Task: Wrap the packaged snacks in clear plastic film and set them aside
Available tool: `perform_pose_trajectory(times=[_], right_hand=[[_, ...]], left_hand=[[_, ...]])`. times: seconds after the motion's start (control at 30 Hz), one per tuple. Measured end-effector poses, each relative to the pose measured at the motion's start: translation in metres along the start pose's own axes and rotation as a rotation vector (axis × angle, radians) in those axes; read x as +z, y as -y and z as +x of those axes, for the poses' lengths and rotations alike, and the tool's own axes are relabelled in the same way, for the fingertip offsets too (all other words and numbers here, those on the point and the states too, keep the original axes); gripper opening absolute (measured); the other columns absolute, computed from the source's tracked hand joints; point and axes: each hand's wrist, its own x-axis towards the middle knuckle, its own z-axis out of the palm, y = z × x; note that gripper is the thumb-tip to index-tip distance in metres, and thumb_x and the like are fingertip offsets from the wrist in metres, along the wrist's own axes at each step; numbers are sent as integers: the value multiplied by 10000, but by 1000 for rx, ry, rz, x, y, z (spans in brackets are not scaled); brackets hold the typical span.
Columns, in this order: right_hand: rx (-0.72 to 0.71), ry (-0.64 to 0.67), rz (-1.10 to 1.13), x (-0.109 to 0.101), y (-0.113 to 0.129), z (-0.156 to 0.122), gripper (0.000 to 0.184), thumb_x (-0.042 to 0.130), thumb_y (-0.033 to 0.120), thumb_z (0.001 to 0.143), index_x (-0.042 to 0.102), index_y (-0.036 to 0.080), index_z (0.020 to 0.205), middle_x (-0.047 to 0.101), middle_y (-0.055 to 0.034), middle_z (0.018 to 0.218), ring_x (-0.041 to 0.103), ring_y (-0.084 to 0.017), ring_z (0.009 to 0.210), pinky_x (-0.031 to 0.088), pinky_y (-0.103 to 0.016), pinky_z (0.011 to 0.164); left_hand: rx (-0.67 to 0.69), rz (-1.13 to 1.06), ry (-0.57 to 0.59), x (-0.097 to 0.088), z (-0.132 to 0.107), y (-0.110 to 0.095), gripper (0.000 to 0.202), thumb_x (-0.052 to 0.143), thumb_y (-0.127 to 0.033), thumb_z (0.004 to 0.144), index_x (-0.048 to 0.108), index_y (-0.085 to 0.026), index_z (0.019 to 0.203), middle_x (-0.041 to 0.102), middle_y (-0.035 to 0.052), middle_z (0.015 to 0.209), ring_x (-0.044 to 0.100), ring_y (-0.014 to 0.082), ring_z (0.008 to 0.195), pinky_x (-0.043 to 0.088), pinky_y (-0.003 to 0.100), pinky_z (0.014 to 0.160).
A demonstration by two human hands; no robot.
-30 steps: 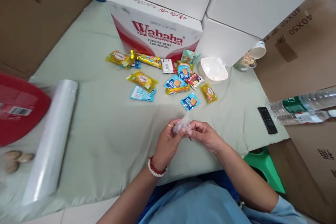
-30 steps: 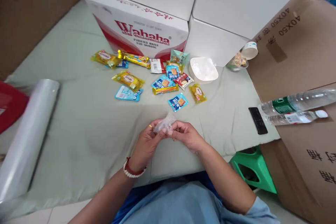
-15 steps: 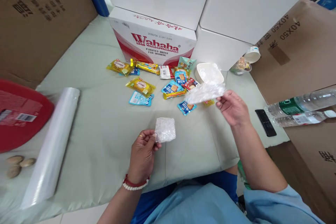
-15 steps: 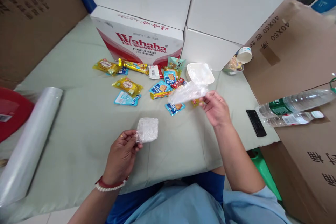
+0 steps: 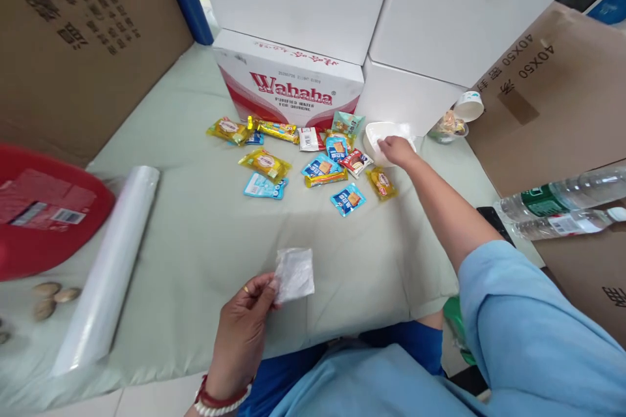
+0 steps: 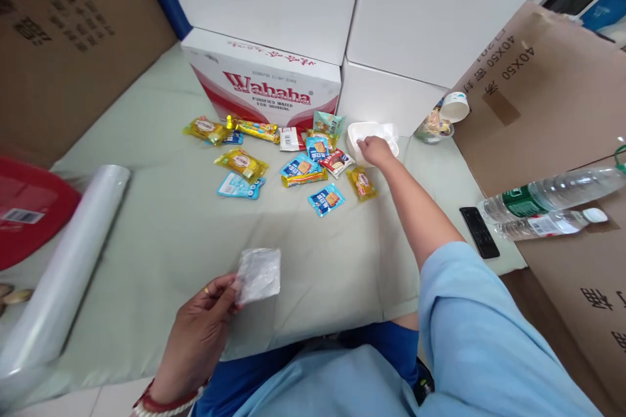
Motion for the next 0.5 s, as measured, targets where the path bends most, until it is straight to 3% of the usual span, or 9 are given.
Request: perform_pose_trajectory(times=[0.1,0.17,0.2,0.23,0.3,0.37,0.43,0.5], right_hand=[[-47,-147,77,-9,1,-37,273,569,281,1020,698,145,822,741,-141,1036,601,-194,989,437,-380,980],[-87,-234,169,-7,5,-82,276,519,291,1039,706,178,870,731,-122,1043,605,-208,1026,440,-410,993],[-109,-256,259,-2,7,-110,278,522,334,1042,703,215,868,727,-92,967,625,-216,945,482,-412,922],[-118,-225,509,5,11,-140,262,596,383,1014,710,243,824,720,-75,869,632,-231,843,509,-428,851],[-114,210,799,24,21,-200,234,711,486,955,754,277,860,739,-73,895,640,-240,803,553,-435,788],[-25,456,953,47,34,-250,306,733,570,922,754,280,1019,741,-68,1026,656,-228,858,583,-394,738],[43,553,1033,68,47,-282,433,781,620,856,710,272,1104,713,-63,1077,648,-211,861,580,-354,688],[91,428,1013,81,58,-297,465,790,631,838,675,264,1099,680,-63,1085,628,-196,853,549,-323,655]], left_hand=[[60,-1,-12,-2,-9,5,594,923,-661,586,748,-167,867,672,9,736,542,129,648,439,247,580],[89,-33,3,4,-13,8,540,916,-638,615,741,-177,836,648,-1,706,526,125,643,419,238,571],[93,-50,19,7,-14,8,524,914,-629,618,735,-181,821,636,-5,695,519,124,635,411,237,565],[89,-66,40,11,-14,9,510,912,-619,621,730,-184,815,636,-4,700,520,126,639,408,237,563],[76,-87,99,18,-14,9,484,908,-597,633,723,-186,811,644,0,721,524,128,644,412,241,572],[81,-85,167,22,-15,8,451,896,-574,661,717,-188,811,652,3,739,530,131,652,423,248,596],[124,-58,213,24,-18,8,406,873,-547,708,711,-192,819,660,6,761,541,136,672,434,257,631],[197,7,205,24,-21,9,353,845,-512,760,700,-199,832,659,5,775,543,142,691,433,263,656]])
